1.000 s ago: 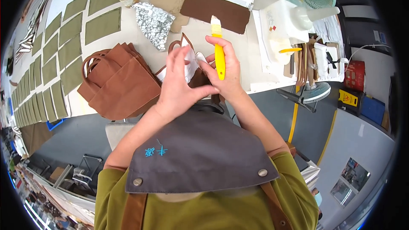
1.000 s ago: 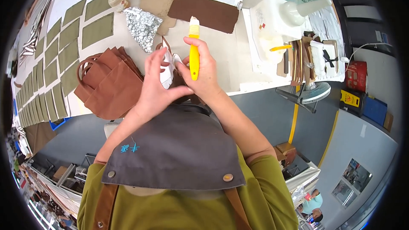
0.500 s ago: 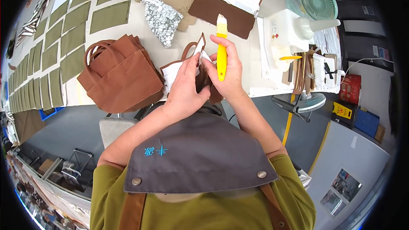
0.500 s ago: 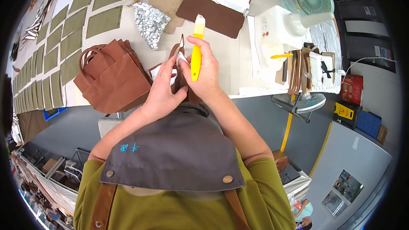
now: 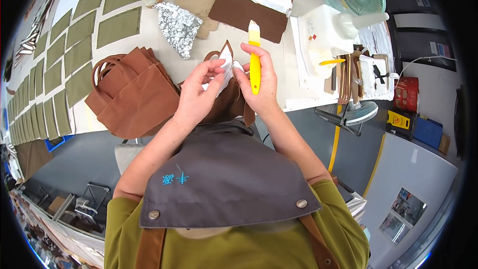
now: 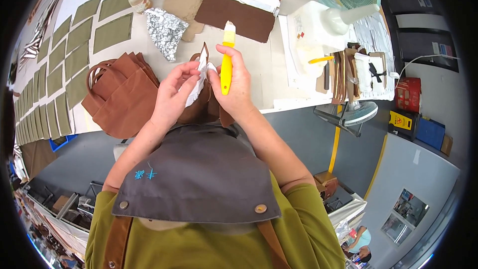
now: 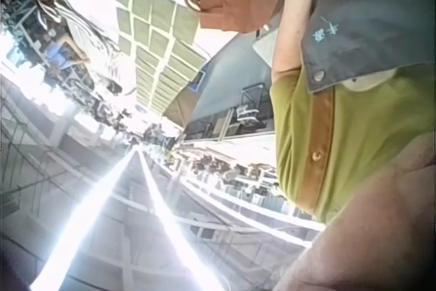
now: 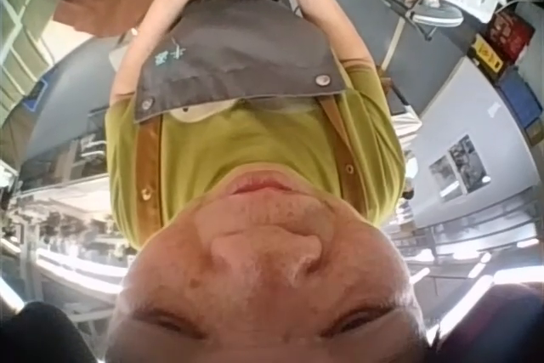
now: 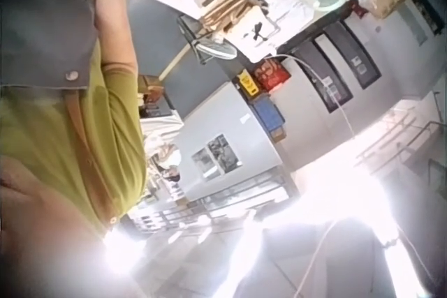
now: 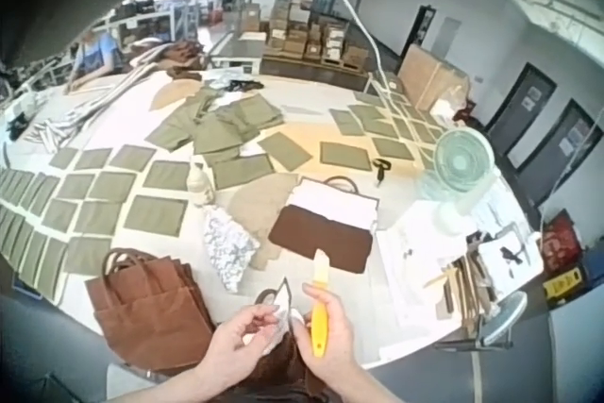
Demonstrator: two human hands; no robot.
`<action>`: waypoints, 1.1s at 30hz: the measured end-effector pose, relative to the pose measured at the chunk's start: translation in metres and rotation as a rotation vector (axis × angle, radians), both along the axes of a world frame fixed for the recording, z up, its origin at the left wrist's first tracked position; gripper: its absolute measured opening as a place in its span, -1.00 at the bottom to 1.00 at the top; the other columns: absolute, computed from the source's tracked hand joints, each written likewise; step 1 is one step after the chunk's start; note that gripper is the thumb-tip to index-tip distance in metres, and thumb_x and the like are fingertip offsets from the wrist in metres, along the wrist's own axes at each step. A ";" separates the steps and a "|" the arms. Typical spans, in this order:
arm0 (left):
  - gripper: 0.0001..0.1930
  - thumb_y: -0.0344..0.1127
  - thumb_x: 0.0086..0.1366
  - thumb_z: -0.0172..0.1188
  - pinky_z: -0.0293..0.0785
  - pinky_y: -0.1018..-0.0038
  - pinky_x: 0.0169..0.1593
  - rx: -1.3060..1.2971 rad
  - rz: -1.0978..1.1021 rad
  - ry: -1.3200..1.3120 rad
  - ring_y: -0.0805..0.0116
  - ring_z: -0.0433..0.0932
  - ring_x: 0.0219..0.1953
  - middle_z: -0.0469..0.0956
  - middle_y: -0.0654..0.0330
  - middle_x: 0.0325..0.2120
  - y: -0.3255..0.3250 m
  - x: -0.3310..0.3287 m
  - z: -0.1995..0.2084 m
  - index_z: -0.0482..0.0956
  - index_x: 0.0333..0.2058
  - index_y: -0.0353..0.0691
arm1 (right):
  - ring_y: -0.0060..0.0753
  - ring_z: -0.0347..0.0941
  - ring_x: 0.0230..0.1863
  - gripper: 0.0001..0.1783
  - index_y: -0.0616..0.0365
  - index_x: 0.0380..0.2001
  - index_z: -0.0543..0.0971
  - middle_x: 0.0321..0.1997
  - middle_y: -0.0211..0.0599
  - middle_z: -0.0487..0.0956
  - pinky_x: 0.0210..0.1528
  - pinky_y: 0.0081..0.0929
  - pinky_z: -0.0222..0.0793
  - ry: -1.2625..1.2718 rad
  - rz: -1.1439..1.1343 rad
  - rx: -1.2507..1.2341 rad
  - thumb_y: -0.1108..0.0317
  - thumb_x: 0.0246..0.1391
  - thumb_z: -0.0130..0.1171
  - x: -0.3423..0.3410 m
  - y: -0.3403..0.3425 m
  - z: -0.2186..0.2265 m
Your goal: Applying adhesive to leather components and assembling them into bags.
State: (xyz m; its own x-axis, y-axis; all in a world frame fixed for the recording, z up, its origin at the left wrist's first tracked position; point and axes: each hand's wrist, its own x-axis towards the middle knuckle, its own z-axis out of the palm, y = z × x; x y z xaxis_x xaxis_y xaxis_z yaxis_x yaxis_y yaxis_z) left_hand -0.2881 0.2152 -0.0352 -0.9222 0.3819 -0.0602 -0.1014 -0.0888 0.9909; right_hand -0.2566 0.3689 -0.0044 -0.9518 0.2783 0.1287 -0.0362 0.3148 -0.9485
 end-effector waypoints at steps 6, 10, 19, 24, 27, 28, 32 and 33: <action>-0.33 -0.13 0.13 0.40 0.43 0.46 -0.17 -0.168 -0.126 0.071 0.43 0.39 -0.26 0.38 0.19 -0.28 0.008 -0.002 0.019 0.29 0.09 -0.34 | -0.70 0.38 -0.37 -0.49 0.11 0.06 0.38 0.09 -0.37 0.47 -0.28 -0.66 0.39 0.011 0.008 0.003 0.62 0.01 0.20 -0.001 0.003 -0.003; -0.44 -0.28 0.19 0.34 0.41 0.55 -0.16 -0.170 -0.248 -0.022 0.52 0.39 -0.26 0.40 0.27 -0.30 0.001 -0.002 0.027 0.32 0.11 -0.26 | -0.71 0.37 -0.39 -0.49 0.11 0.06 0.38 0.10 -0.37 0.47 -0.29 -0.68 0.39 0.004 0.013 -0.041 0.62 0.01 0.20 -0.002 0.005 -0.004; -0.56 -0.53 0.06 0.16 0.44 0.50 -0.31 -0.179 -0.173 0.074 0.44 0.41 -0.44 0.40 0.20 -0.46 0.008 0.003 0.016 0.44 -0.01 -0.33 | -0.70 0.31 -0.47 -0.49 0.07 0.03 0.41 -0.41 -0.49 0.42 -0.39 -0.65 0.30 0.046 0.038 -0.066 0.66 -0.03 0.09 -0.006 0.007 -0.003; -0.57 -0.55 0.06 0.13 0.43 0.49 -0.31 -0.179 -0.168 0.126 0.43 0.40 -0.44 0.39 0.20 -0.45 0.009 0.002 0.014 0.46 -0.02 -0.34 | -0.70 0.29 -0.45 -0.49 0.08 0.02 0.40 -0.21 -0.48 0.51 -0.36 -0.65 0.31 0.101 0.032 -0.029 0.69 -0.04 0.06 -0.008 0.008 -0.002; -0.58 -0.56 0.06 0.10 0.41 0.47 -0.31 -0.196 -0.169 0.147 0.41 0.40 -0.44 0.38 0.19 -0.44 0.007 -0.001 0.016 0.47 -0.03 -0.35 | -0.66 0.33 -0.42 -0.50 0.09 0.02 0.40 -0.15 -0.43 0.54 -0.33 -0.64 0.33 0.086 0.047 0.018 0.68 -0.03 0.09 -0.008 0.009 -0.002; -0.59 -0.57 0.07 0.08 0.40 0.46 -0.31 -0.207 -0.179 0.156 0.39 0.40 -0.44 0.38 0.17 -0.44 0.006 -0.003 0.018 0.48 -0.04 -0.35 | -0.66 0.33 -0.42 -0.50 0.09 0.02 0.40 -0.15 -0.43 0.54 -0.33 -0.64 0.33 0.085 0.047 0.018 0.68 -0.03 0.09 -0.008 0.009 -0.003; -0.60 -0.54 0.11 0.02 0.36 0.50 -0.22 -0.264 -0.220 0.164 0.39 0.38 -0.35 0.37 0.19 -0.41 0.004 -0.008 0.022 0.49 -0.02 -0.30 | -0.59 0.39 -0.38 -0.54 0.10 0.00 0.41 -0.17 -0.39 0.55 -0.29 -0.61 0.36 0.141 0.027 0.089 0.66 0.00 0.13 -0.009 0.008 -0.007; -0.62 -0.51 0.12 0.00 0.39 0.42 -0.22 -0.268 -0.216 0.190 0.28 0.42 -0.36 0.38 0.12 -0.40 0.003 -0.009 0.023 0.50 -0.04 -0.31 | -0.56 0.40 -0.37 -0.55 0.10 0.00 0.41 -0.18 -0.38 0.55 -0.28 -0.61 0.37 0.161 0.021 0.097 0.65 0.00 0.14 -0.011 0.007 -0.008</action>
